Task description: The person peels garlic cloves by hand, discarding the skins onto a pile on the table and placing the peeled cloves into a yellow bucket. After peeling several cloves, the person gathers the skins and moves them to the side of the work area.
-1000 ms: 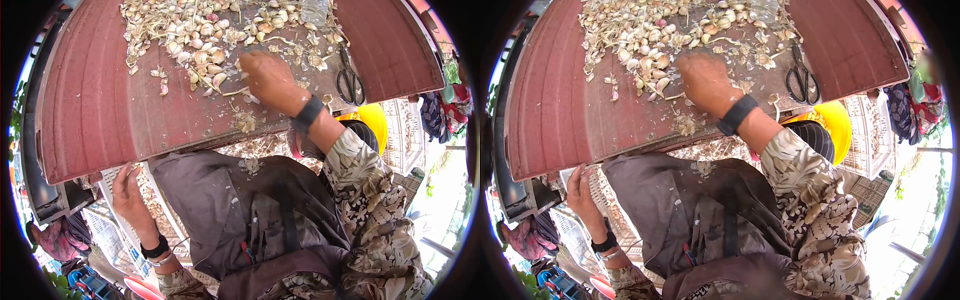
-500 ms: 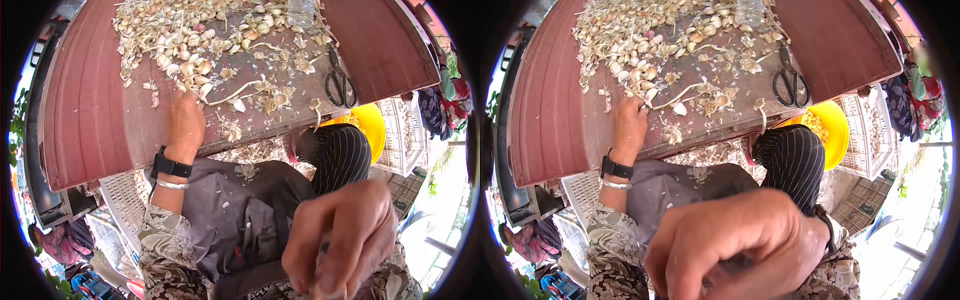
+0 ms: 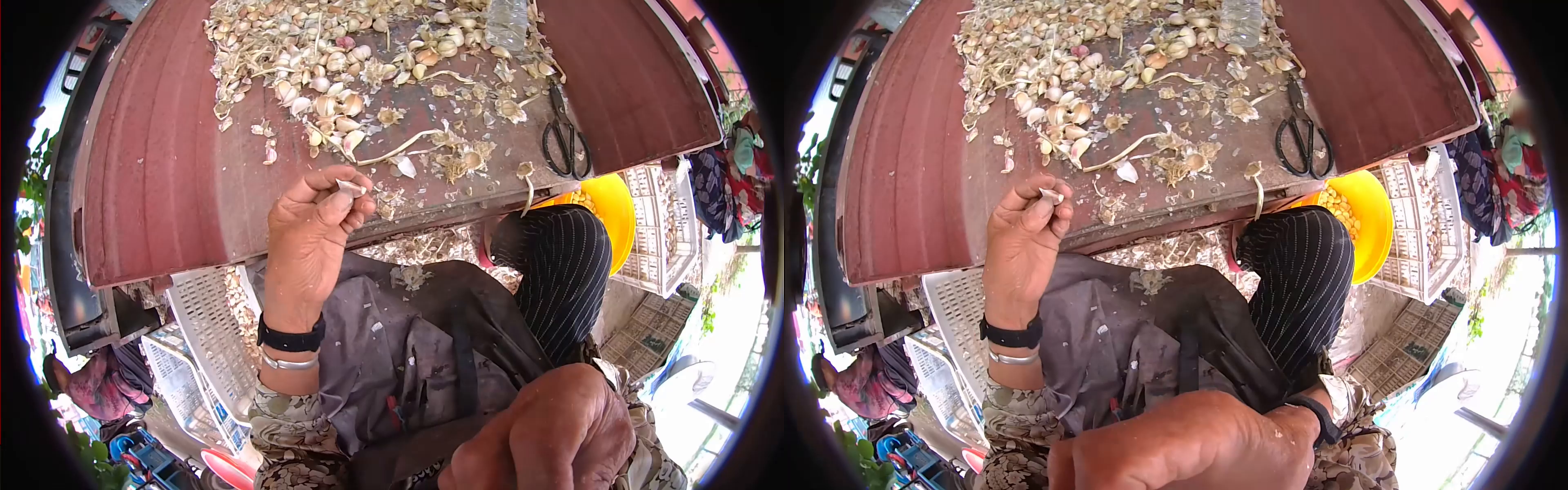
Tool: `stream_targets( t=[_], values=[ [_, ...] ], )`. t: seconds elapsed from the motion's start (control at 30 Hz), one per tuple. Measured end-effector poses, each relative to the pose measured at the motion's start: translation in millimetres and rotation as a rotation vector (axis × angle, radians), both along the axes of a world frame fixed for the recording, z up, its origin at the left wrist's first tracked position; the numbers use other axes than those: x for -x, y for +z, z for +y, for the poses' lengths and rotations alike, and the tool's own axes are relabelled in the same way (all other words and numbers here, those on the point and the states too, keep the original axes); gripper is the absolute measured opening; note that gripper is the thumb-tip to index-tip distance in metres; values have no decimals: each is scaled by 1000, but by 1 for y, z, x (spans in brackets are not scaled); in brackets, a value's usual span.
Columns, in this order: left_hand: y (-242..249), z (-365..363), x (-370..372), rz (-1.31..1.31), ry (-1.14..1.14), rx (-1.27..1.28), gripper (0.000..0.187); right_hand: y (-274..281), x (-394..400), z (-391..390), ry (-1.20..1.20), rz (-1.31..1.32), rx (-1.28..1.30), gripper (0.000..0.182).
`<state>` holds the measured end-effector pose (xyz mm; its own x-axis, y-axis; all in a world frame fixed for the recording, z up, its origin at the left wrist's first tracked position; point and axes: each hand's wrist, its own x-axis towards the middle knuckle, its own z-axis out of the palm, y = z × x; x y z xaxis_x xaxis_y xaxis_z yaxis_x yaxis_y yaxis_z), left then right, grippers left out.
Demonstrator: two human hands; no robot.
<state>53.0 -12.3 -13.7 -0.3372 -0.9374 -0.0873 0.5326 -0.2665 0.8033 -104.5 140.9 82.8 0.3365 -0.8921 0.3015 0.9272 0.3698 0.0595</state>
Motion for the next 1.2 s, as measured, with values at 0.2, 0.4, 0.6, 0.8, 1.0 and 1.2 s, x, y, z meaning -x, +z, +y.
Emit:
stream_targets(
  t=[0.2, 0.4, 0.6, 0.8, 1.0, 1.2],
  values=[
    [5, 36, -2, 245, -21, -238, 19, -8, 15, -42, -234, 578, 143, 15],
    [40, 84, -1, 257, 29, -288, 24, -24, 2, -55, -570, 1225, 41, 14],
    [81, 106, -12, 385, -92, -135, 38, -54, 15, -134, -377, 1110, -431, 12],
    [68, 103, -19, 68, -48, -193, 46, -141, 2, -222, -618, 2204, 533, 16],
    [34, 105, -42, 368, -41, -199, 42, -149, -6, -237, -757, 2486, 925, 16],
    [20, 119, -43, 114, 237, -463, 32, -164, 7, -241, -903, 2342, 920, 13]
  ],
)
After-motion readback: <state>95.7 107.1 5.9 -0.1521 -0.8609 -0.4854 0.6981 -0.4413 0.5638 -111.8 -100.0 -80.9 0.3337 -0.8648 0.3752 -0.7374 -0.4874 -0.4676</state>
